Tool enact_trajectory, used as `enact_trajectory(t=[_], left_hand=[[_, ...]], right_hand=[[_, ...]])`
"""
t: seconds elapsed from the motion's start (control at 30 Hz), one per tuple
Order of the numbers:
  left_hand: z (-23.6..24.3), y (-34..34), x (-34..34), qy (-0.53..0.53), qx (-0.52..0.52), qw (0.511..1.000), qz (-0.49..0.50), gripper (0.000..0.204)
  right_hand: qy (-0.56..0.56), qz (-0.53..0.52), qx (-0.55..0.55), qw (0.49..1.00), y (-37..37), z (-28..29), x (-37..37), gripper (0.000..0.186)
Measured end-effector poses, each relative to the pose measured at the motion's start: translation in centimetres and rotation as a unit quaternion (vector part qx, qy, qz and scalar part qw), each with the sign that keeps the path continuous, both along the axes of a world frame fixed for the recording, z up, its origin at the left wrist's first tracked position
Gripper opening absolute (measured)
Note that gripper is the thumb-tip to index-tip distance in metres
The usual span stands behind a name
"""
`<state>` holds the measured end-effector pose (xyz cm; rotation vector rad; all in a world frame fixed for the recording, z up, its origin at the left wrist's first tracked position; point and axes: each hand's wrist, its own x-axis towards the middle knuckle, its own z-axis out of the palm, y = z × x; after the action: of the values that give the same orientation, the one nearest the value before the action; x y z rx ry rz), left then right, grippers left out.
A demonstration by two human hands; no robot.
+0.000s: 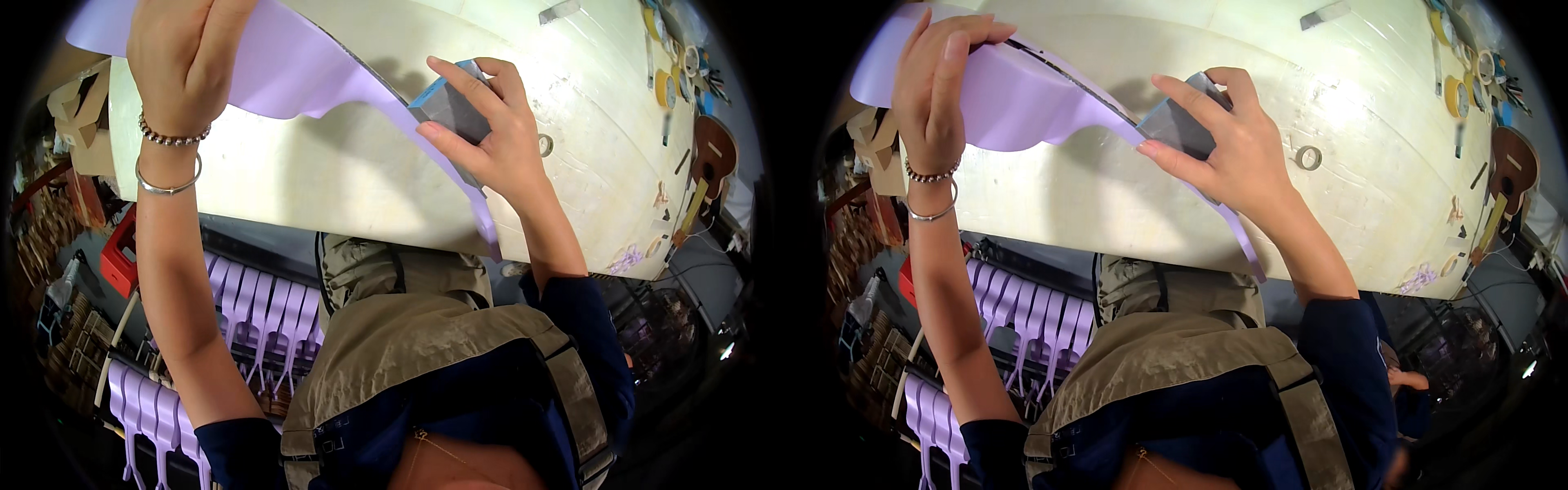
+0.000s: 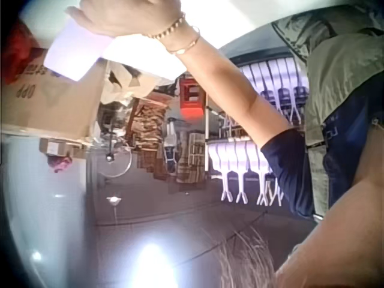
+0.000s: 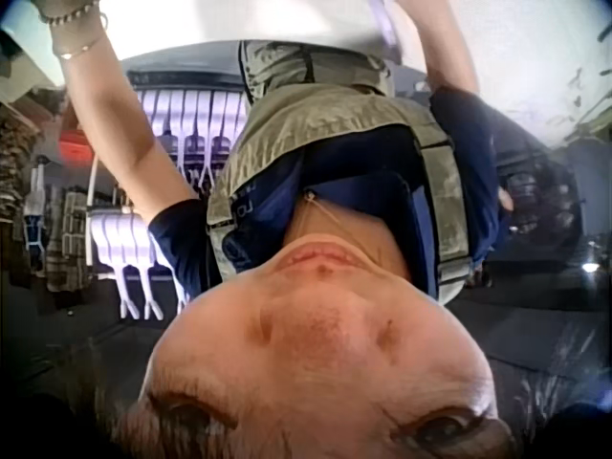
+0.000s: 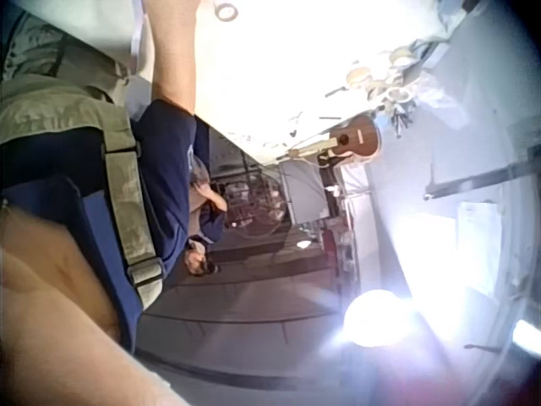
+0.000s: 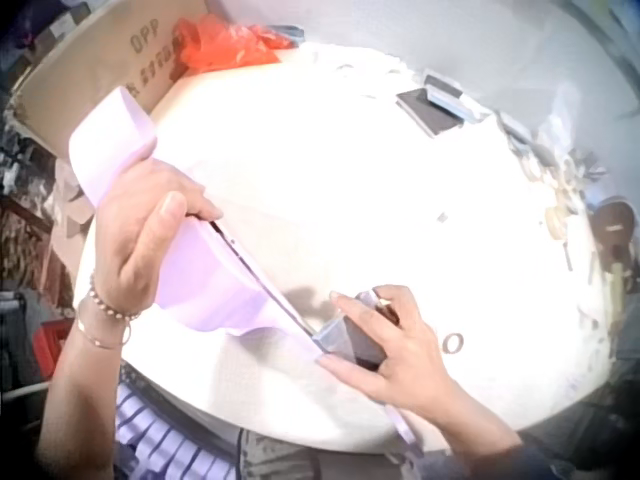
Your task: The person retrieves a purple ukulele from a rack, sands its edges with a sanding block, and uses a small tool to smooth the surface. The person then places the ukulele back on the rack and repeats the process with another ukulele.
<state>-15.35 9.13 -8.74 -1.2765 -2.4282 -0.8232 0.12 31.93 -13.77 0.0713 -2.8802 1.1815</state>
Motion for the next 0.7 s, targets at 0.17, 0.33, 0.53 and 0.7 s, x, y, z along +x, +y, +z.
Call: enact_trajectory(t=[0.17, 0.33, 0.53, 0.7], left_hand=[[-0.6, 1.4, 0.7, 0.029, 0.087, 0.996, 0.008, 0.036], [-1.3, 1.1, 0.5, -0.002, 0.131, 0.991, 0.022, 0.034], [-2.4, -2.0, -1.7, -0.044, 0.007, 0.999, 0.003, 0.034], [-0.7, -0.6, -0.5, 0.034, -0.016, 0.999, 0.039, 0.034]], right_hand=[[0.046, -0.006, 0.034, 0.998, -0.9, -0.9, -1.9, 0.049], [0.065, -0.006, 0.054, 0.996, -2.0, -0.5, -3.2, 0.048], [0.051, -0.002, 0.060, 0.997, -3.2, 0.4, -5.1, 0.049], [0.079, -0.005, 0.062, 0.995, -2.8, -0.6, -5.0, 0.052]])
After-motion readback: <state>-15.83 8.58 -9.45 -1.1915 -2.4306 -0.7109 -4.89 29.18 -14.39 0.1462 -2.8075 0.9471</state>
